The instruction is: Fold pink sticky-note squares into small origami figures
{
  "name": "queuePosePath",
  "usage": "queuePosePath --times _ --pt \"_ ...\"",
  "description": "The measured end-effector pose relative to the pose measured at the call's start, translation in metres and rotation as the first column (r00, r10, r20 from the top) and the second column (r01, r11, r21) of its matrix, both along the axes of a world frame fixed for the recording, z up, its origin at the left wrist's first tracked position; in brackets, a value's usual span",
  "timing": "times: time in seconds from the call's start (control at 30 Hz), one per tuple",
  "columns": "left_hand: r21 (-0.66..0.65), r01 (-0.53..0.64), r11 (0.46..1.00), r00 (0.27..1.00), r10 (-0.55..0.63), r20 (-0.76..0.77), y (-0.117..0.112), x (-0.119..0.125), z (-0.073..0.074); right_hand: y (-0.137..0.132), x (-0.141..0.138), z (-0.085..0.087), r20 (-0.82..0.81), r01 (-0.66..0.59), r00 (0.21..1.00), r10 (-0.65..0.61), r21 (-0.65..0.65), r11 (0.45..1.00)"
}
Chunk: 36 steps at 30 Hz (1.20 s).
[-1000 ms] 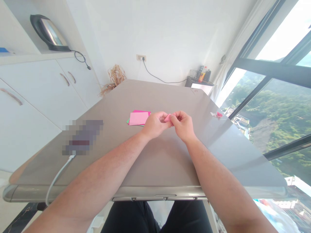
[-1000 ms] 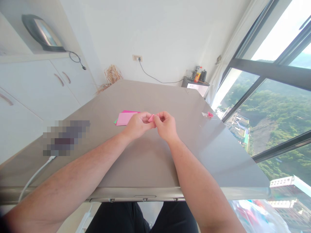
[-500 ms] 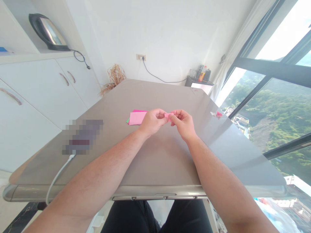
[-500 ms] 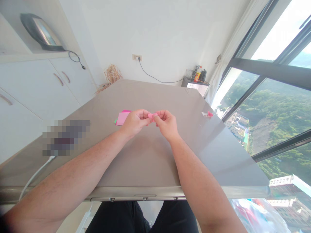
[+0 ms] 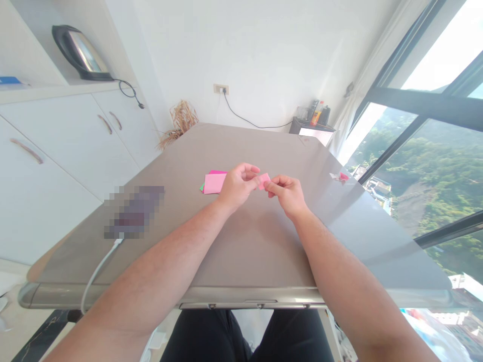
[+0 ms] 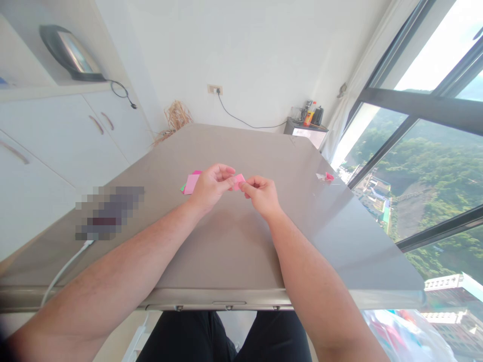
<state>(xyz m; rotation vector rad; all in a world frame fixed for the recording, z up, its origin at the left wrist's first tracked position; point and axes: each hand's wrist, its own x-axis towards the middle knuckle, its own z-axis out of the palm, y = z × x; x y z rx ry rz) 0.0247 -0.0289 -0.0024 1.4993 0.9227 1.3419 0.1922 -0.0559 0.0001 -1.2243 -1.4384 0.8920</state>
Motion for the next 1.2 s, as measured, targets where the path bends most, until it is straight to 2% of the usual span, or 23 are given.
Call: queuePosePath --times 0.1,0.33,0.47,0.57,0.67,0.73,0.8,0.87,1.03,1.2 --pt "-0.070 0.069 0.995 0.997 -0.067 0.038 -0.002 0.001 0.001 0.001 0.000 -0.002 -0.022 0.002 1.000 -0.002 0.013 1.000" --pt "-0.081 -0.010 0.997 0.998 0.004 -0.066 0.001 0.001 0.000 0.001 -0.005 -0.004 0.068 0.012 0.998 -0.012 0.009 1.000" --pt "-0.146 0.046 0.988 0.998 -0.039 0.051 0.002 0.003 -0.002 0.001 -0.007 -0.003 0.015 0.037 0.999 -0.037 -0.008 0.999" --pt "-0.108 0.027 0.994 1.000 -0.026 0.014 0.002 0.002 -0.005 0.000 -0.009 -0.002 0.005 0.042 0.999 -0.042 -0.006 0.999" --pt "0.002 -0.037 0.999 0.985 0.036 -0.171 0.002 -0.001 -0.006 -0.001 -0.011 -0.001 -0.019 0.046 0.999 -0.046 0.014 0.999" --pt "0.010 -0.001 1.000 0.968 0.004 -0.251 0.000 -0.002 -0.006 0.000 -0.011 -0.001 -0.044 0.051 0.998 -0.050 0.022 0.998" --pt "-0.045 0.061 0.997 0.967 -0.071 -0.246 -0.002 -0.002 -0.006 0.001 -0.010 -0.002 -0.063 0.047 0.997 -0.045 0.020 0.999" --pt "-0.067 0.081 0.994 0.975 -0.093 -0.204 -0.004 0.000 -0.006 0.003 -0.008 -0.003 -0.097 0.046 0.994 -0.044 0.016 0.999" --pt "-0.026 0.025 0.999 0.995 -0.027 -0.098 -0.003 0.001 -0.007 0.006 -0.008 -0.006 -0.191 0.027 0.981 -0.028 -0.010 1.000" --pt "-0.026 0.000 1.000 0.988 -0.004 -0.152 -0.002 -0.002 -0.004 0.005 -0.010 -0.008 -0.110 0.015 0.994 -0.002 0.121 0.993"
